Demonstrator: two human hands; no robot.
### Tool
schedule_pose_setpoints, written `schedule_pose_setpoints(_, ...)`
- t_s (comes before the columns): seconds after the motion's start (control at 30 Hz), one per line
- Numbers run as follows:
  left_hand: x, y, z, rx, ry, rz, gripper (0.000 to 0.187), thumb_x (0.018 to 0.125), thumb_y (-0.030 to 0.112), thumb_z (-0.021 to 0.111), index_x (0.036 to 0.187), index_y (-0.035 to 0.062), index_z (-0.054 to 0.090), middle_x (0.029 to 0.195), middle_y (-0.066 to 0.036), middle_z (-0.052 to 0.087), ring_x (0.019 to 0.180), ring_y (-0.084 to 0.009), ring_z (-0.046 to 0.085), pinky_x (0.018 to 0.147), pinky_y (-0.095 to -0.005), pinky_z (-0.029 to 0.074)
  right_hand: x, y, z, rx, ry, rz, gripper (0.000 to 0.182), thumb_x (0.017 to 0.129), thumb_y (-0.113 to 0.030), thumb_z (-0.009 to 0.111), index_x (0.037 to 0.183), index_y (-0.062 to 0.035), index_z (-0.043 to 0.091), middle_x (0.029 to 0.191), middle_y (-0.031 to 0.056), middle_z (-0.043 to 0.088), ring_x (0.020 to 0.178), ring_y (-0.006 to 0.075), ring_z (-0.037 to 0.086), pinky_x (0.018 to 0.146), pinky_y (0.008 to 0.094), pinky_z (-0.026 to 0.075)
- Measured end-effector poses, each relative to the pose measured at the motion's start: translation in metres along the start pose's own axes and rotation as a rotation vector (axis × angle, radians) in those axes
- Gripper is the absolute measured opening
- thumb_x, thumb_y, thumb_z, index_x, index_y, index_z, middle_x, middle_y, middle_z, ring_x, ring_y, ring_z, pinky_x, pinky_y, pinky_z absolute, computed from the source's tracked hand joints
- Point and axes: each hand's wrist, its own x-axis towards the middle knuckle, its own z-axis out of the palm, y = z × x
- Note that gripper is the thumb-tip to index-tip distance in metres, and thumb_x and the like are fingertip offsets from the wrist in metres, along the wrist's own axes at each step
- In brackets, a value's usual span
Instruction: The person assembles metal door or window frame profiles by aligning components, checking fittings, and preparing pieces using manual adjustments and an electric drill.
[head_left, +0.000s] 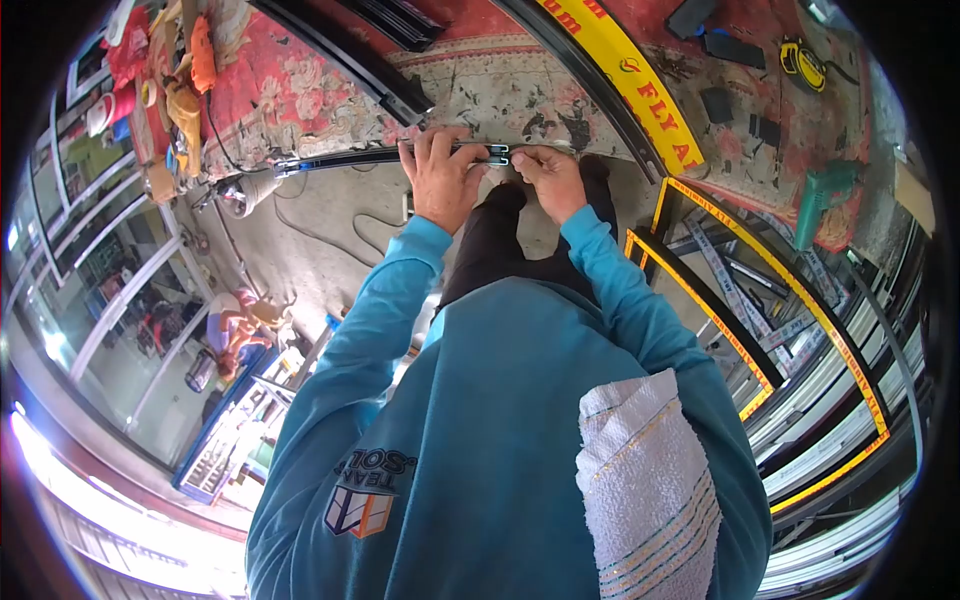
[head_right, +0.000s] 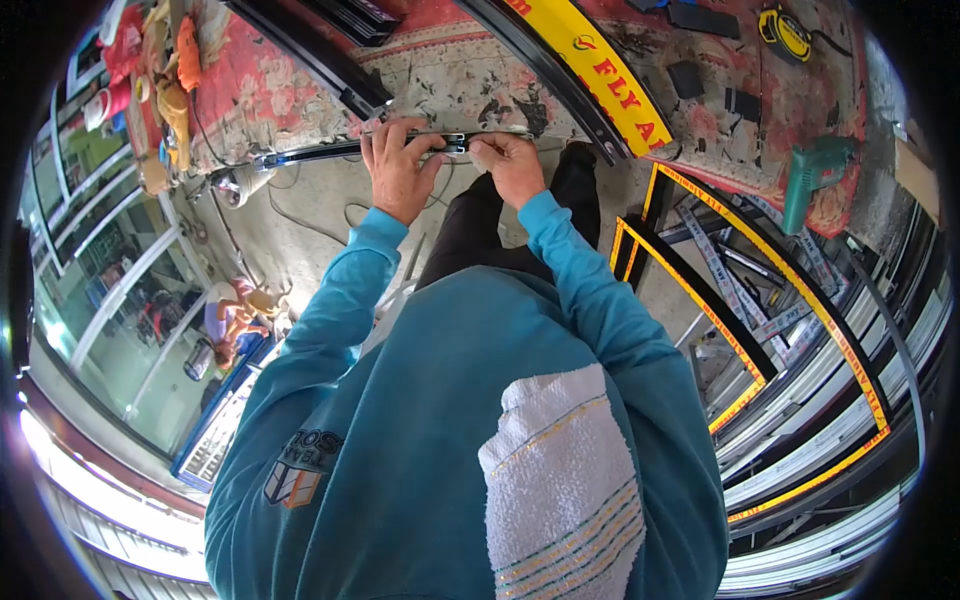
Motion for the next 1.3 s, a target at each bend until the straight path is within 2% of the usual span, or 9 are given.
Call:
schedule_pose_setpoints(0.27, 0.004, 0.003, 0.001, 0.011, 0.014, 0.030, 0.022, 0.074, 0.014, 0.077, 0.094, 0.0154, 0.069, 0.120, -0.003, 0.058, 0.122, -0.0298, 0.047, 0.109, -0.0522, 0.028, 0.000, 0.019, -0.002, -0.116, 0.101, -0.126, 0.018, 0.092, -0.012, 0.069, 0.104, 0.0018, 0.071, 0.084, 0.0030, 0.069, 0.074, 0.0089, 0.062, 0.069, 0.0245, 0.050)
schedule_pose_setpoints(0.33, 0.004, 0.003, 0.001, 0.017, 0.011, 0.055, 0.022, 0.074, 0.014, 0.077, 0.094, 0.0148, 0.068, 0.119, -0.004, 0.058, 0.121, -0.0301, 0.048, 0.109, -0.0512, 0.029, -0.003, 0.014, -0.001, -0.287, 0.224, -0.255, 0.016, 0.087, -0.016, 0.071, 0.097, -0.0034, 0.073, 0.078, 0.0116, 0.070, 0.068, 0.0201, 0.065, 0.065, 0.0325, 0.051)
schedule_pose_setpoints(0.37, 0.005, 0.003, 0.001, 0.018, 0.017, 0.072, 0.022, 0.074, 0.013, 0.077, 0.094, 0.0142, 0.068, 0.118, -0.005, 0.058, 0.120, -0.0305, 0.048, 0.109, -0.0502, 0.030, -0.002, 0.013, -0.002, -0.280, 0.233, -0.251, 0.016, 0.087, -0.016, 0.071, 0.097, -0.0034, 0.073, 0.078, 0.0116, 0.070, 0.068, 0.0201, 0.065, 0.065, 0.0325, 0.051)
schedule_pose_setpoints(0.43, 0.004, 0.000, 0.004, 0.003, 0.017, 0.101, 0.023, 0.074, 0.011, 0.077, 0.095, 0.0125, 0.068, 0.117, -0.007, 0.059, 0.119, -0.0313, 0.049, 0.108, -0.0483, 0.031, -0.001, 0.011, -0.003, -0.403, 0.206, -0.273, 0.019, 0.087, -0.022, 0.070, 0.097, -0.0064, 0.074, 0.083, 0.0165, 0.070, 0.074, 0.0313, 0.068, 0.069, 0.0389, 0.052)
schedule_pose_setpoints(0.53, 0.002, -0.004, 0.008, -0.025, 0.012, 0.068, 0.023, 0.072, 0.012, 0.077, 0.093, 0.0161, 0.069, 0.119, -0.002, 0.060, 0.124, -0.0312, 0.046, 0.108, -0.0546, 0.028, -0.001, 0.007, -0.004, -0.512, 0.159, -0.243, 0.021, 0.088, -0.027, 0.068, 0.097, -0.0082, 0.074, 0.084, 0.0176, 0.070, 0.078, 0.0360, 0.067, 0.072, 0.0420, 0.053)
schedule_pose_setpoints(0.63, 0.003, -0.004, 0.008, -0.038, -0.001, 0.076, 0.023, 0.072, 0.011, 0.077, 0.093, 0.0148, 0.069, 0.118, -0.003, 0.059, 0.123, -0.0321, 0.046, 0.107, -0.0524, 0.030, 0.001, 0.009, -0.006, -0.519, 0.149, -0.311, 0.019, 0.089, -0.022, 0.070, 0.100, -0.0064, 0.074, 0.080, 0.0166, 0.068, 0.071, 0.0287, 0.066, 0.068, 0.0363, 0.052)
schedule_pose_setpoints(0.83, 0.004, -0.005, 0.008, -0.016, 0.009, 0.106, 0.023, 0.072, 0.010, 0.076, 0.094, 0.0133, 0.068, 0.118, -0.005, 0.058, 0.122, -0.0326, 0.046, 0.106, -0.0504, 0.031, 0.001, 0.004, -0.007, -0.579, 0.136, -0.324, 0.021, 0.089, -0.026, 0.068, 0.099, -0.0076, 0.074, 0.086, 0.0177, 0.070, 0.079, 0.0352, 0.068, 0.071, 0.0414, 0.053)
schedule_pose_setpoints(1.07, 0.001, -0.006, 0.009, -0.004, -0.003, 0.092, 0.023, 0.073, 0.010, 0.077, 0.094, 0.0142, 0.068, 0.120, -0.004, 0.058, 0.124, -0.0333, 0.045, 0.107, -0.0523, 0.030, 0.003, 0.004, -0.005, -0.615, 0.113, -0.291, 0.021, 0.089, -0.026, 0.067, 0.098, -0.0094, 0.075, 0.089, 0.0175, 0.070, 0.081, 0.0357, 0.068, 0.074, 0.0425, 0.053)
schedule_pose_setpoints(1.3, -0.003, -0.009, 0.011, -0.037, 0.014, 0.079, 0.024, 0.074, 0.012, 0.077, 0.096, 0.0167, 0.068, 0.119, -0.002, 0.059, 0.126, -0.0328, 0.045, 0.108, -0.0549, 0.027, 0.016, 0.020, -0.015, -0.306, -0.059, -0.112, 0.029, 0.087, -0.028, 0.074, 0.099, -0.0011, 0.072, 0.081, 0.0099, 0.070, 0.072, 0.0185, 0.065, 0.070, 0.0317, 0.051)
